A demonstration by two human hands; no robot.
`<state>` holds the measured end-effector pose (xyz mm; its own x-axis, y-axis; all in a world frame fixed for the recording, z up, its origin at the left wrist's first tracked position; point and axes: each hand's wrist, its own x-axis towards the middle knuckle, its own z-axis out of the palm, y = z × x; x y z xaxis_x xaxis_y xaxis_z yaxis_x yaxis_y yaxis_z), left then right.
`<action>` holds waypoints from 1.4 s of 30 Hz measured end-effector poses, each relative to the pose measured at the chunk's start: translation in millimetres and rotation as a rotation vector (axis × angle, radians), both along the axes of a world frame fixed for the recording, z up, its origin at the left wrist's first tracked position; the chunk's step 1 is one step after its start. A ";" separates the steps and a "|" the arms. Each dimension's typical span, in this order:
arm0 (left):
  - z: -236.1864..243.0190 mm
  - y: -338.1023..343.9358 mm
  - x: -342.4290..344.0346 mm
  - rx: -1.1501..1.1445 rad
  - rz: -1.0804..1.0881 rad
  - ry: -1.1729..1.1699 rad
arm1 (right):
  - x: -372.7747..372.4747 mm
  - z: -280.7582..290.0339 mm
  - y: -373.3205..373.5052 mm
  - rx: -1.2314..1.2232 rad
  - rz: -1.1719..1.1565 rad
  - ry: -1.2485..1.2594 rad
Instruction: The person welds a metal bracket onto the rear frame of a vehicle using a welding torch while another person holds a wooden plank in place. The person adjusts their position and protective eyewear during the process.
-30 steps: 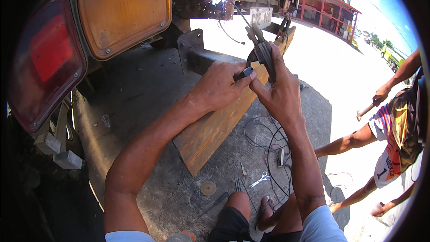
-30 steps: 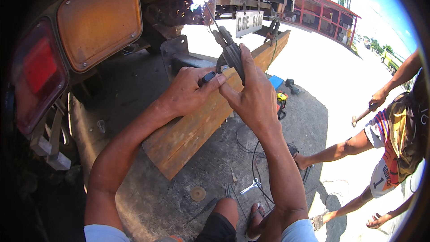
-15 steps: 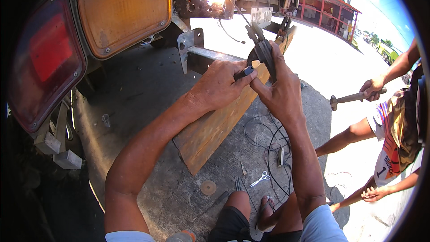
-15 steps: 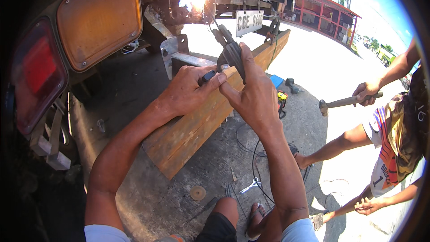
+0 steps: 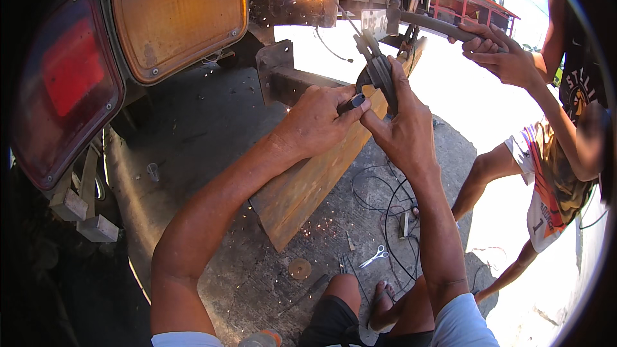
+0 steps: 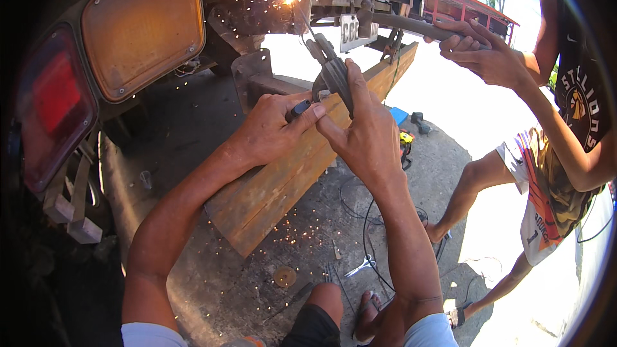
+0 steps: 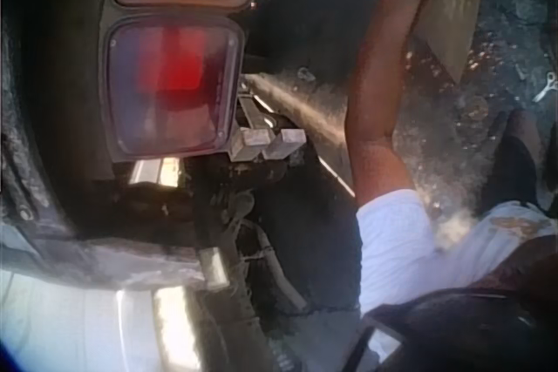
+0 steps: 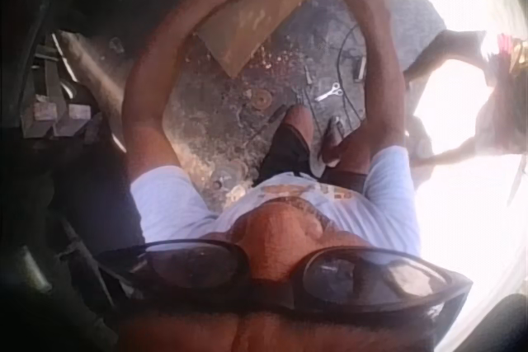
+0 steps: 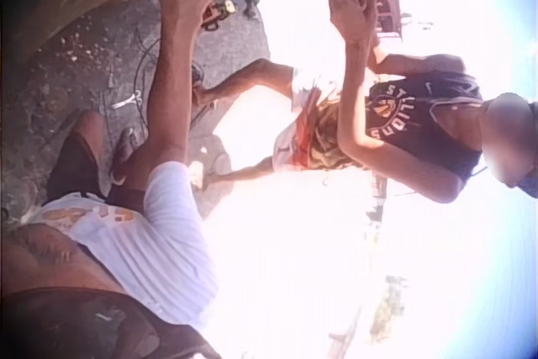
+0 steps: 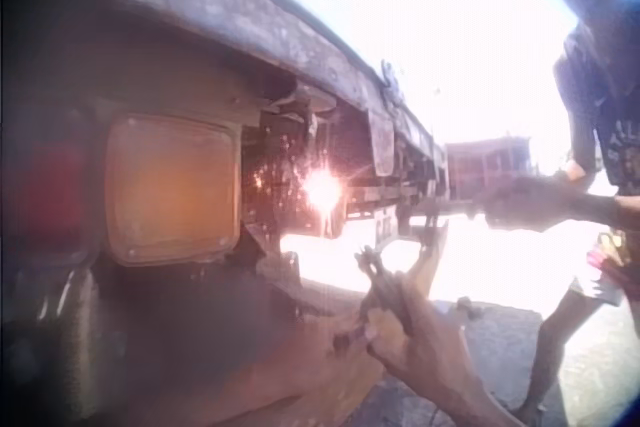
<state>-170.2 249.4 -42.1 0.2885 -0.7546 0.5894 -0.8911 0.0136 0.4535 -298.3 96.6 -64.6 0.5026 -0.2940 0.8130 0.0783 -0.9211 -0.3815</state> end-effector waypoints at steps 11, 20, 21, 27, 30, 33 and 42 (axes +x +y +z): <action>4.2 2.1 -6.4 -0.025 -0.024 0.035 | -2.0 2.6 1.6 0.017 0.002 0.028; 2.7 0.3 -5.2 -0.020 -0.001 0.023 | 2.2 -0.3 -1.5 -0.014 0.025 -0.043; 2.2 -0.1 -4.7 -0.023 0.000 0.015 | 2.3 -0.5 -2.0 0.009 0.026 -0.032; 1.4 1.3 -3.1 -0.018 -0.030 0.018 | -0.9 1.5 -3.5 -0.033 0.043 -0.059; 1.2 0.5 -2.5 -0.027 -0.063 0.030 | -2.1 2.2 -5.2 -0.009 0.038 0.003; 0.8 0.0 -2.4 -0.038 -0.073 0.026 | -0.5 2.3 -5.9 -0.053 0.050 -0.088; 0.6 -2.1 0.1 -0.001 -0.047 0.067 | 6.4 2.7 -10.0 -0.027 0.057 -0.070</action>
